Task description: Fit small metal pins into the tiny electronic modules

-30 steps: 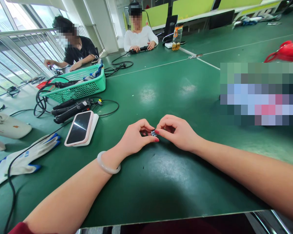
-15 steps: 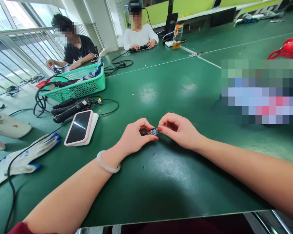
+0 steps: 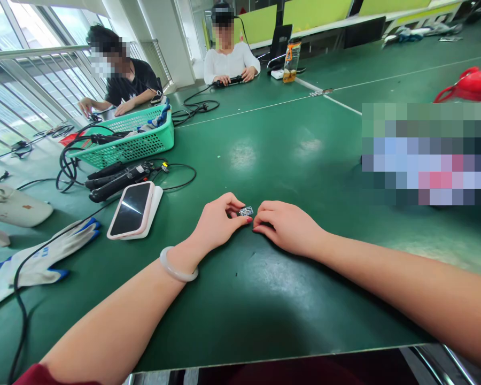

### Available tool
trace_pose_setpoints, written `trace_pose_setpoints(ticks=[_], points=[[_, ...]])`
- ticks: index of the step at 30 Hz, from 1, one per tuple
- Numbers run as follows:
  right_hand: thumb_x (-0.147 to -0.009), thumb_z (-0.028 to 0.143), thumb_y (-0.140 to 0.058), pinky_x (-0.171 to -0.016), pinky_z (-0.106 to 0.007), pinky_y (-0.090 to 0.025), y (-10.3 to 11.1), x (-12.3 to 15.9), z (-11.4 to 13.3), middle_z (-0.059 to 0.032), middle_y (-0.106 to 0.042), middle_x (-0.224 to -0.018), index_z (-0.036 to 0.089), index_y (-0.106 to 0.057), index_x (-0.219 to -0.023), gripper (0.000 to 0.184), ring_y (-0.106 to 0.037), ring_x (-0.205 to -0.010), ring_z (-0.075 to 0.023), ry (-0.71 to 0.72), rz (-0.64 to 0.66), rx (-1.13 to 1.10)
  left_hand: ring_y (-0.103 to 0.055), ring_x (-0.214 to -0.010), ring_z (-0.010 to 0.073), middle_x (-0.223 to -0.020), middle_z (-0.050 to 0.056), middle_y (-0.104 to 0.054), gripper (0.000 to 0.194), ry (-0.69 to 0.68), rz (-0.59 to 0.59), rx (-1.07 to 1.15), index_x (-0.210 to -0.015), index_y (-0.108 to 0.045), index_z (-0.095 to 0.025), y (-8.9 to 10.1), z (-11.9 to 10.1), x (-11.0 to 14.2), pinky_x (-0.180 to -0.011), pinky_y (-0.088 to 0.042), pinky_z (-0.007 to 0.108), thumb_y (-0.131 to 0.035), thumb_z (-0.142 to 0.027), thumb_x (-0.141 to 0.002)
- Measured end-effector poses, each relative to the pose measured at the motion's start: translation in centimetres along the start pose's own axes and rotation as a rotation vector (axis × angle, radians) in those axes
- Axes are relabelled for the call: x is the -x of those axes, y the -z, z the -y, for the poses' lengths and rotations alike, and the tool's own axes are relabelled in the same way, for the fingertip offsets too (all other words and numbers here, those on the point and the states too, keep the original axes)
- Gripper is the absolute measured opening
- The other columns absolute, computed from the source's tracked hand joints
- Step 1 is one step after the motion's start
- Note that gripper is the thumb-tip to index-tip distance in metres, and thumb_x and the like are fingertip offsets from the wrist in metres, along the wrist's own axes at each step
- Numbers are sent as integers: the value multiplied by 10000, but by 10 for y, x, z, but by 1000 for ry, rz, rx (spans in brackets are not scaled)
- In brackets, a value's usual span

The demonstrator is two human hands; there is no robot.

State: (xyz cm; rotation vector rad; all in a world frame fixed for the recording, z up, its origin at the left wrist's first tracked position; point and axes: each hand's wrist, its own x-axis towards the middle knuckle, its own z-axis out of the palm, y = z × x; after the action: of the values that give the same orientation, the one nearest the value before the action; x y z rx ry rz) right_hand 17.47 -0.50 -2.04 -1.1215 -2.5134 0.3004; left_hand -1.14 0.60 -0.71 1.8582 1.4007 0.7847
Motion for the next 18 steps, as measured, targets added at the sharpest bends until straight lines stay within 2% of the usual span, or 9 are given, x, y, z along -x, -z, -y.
trace_pose_setpoints(ticks=[6, 13, 18], points=[[-895, 191, -466, -700, -305, -434, -1, 1, -4, -48, -591, -832, 175, -618, -788, 187, -548, -757, -170, 19, -3, 54, -547, -640, 118, -707, -8, -634, 233, -8, 32, -1, -801, -586, -179, 0, 1, -1, -636, -423, 269, -727, -288, -651], [-887, 169, -443, -719, -288, -451, 5, 1, -3, -51, -591, -892, 192, -594, -811, 171, -552, -773, -154, 2, -204, -120, -543, -640, 111, -694, -20, -611, 294, -1, 101, 70, -772, -560, -180, -2, -1, 3, -629, -432, 259, -763, -329, -620], [-889, 201, -466, -708, -287, -456, 6, 2, -1, -50, -601, -898, 198, -608, -812, 161, -558, -773, -156, 39, -224, -142, -519, -588, 87, -657, -36, -578, 317, -10, 161, 178, -731, -520, -171, -3, -6, 4, -586, -418, 236, -781, -289, -596]])
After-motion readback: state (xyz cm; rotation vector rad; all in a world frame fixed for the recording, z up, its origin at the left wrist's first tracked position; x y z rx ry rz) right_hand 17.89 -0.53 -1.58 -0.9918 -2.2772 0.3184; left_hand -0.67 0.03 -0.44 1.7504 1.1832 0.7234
